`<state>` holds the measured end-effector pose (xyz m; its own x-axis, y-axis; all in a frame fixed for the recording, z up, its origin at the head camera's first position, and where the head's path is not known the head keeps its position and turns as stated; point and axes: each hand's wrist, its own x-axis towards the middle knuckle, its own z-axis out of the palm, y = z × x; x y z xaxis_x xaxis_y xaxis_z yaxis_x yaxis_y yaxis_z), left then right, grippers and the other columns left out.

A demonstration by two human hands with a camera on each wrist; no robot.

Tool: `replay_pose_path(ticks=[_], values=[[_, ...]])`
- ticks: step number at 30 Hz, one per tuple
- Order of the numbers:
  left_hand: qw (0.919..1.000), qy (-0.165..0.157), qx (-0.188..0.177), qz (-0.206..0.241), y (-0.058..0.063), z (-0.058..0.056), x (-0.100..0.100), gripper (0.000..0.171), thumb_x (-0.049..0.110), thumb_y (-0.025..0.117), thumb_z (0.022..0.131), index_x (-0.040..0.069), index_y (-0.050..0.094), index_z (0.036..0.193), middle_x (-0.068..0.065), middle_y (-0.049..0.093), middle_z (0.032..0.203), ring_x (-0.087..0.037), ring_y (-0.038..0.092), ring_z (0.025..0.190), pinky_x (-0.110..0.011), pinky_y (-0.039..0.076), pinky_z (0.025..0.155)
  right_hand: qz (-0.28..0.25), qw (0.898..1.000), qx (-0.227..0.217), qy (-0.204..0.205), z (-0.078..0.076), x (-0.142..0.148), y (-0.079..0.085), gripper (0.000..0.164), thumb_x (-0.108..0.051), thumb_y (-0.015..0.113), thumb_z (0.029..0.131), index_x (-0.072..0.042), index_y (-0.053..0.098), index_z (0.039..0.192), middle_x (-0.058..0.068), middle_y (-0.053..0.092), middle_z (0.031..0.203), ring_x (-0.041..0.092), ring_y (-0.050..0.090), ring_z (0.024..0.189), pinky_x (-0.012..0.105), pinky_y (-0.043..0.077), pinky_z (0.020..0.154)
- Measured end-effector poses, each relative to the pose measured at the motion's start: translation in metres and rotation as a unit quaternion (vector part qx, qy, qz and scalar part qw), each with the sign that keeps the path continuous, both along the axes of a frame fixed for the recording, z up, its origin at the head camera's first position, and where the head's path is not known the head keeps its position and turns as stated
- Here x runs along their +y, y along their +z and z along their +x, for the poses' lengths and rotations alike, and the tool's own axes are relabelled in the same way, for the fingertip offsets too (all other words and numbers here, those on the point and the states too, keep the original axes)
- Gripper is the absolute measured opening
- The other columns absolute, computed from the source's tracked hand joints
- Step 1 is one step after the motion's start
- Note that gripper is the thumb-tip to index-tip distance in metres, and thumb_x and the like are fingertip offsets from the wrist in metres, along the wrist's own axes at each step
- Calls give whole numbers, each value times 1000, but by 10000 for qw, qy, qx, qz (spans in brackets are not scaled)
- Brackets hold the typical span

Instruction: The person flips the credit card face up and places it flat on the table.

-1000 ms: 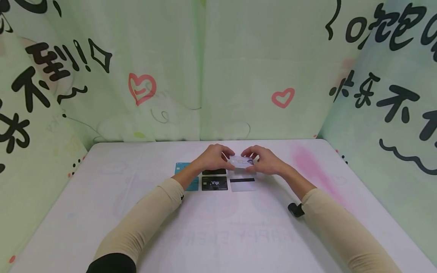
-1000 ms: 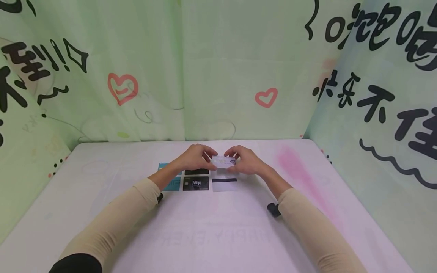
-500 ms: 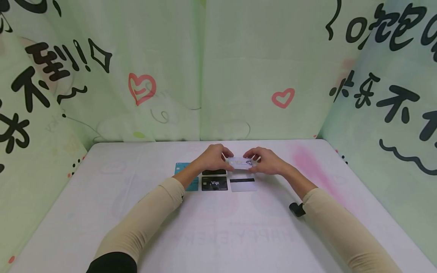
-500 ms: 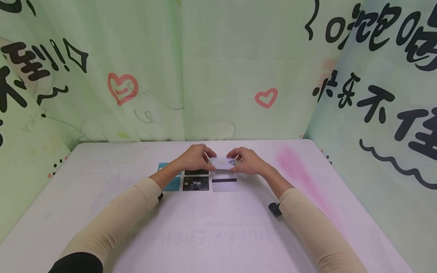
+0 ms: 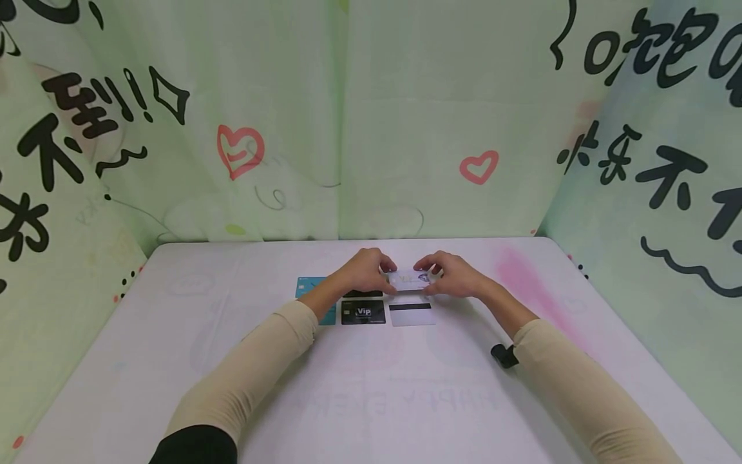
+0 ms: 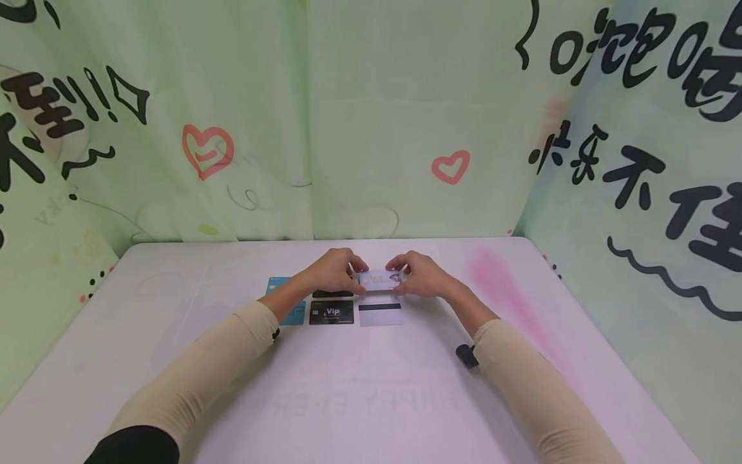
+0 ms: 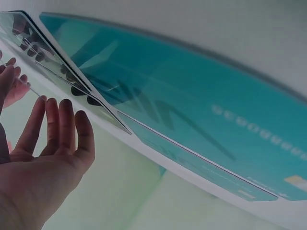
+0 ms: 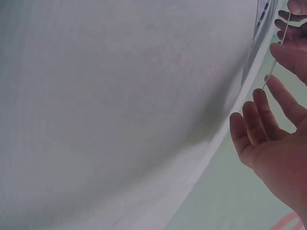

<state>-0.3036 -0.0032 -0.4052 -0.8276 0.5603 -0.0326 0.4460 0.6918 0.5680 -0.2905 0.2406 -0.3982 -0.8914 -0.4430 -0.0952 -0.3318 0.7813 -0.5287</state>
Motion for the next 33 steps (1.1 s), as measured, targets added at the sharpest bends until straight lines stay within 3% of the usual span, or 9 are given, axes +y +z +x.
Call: replay_pose_path(ticks=[11, 33], values=[[9996, 57, -51, -283, -3, -2, 4, 50, 26, 86, 85, 7, 73, 129, -9, 74, 126, -21, 65, 114, -36, 51, 106, 76, 9998, -117, -103, -3, -1, -4, 52, -15, 84, 83, -10, 69, 133, 15, 67, 129, 32, 57, 114, 41, 47, 95], [9971, 153, -60, -745, -5, -1, 8, 49, 29, 85, 87, 8, 73, 130, -6, 75, 121, -18, 64, 102, -38, 53, 102, 235, 9994, 227, 145, -1, -1, -8, 53, -15, 85, 80, -3, 71, 130, 16, 66, 119, 33, 60, 109, 40, 46, 92]])
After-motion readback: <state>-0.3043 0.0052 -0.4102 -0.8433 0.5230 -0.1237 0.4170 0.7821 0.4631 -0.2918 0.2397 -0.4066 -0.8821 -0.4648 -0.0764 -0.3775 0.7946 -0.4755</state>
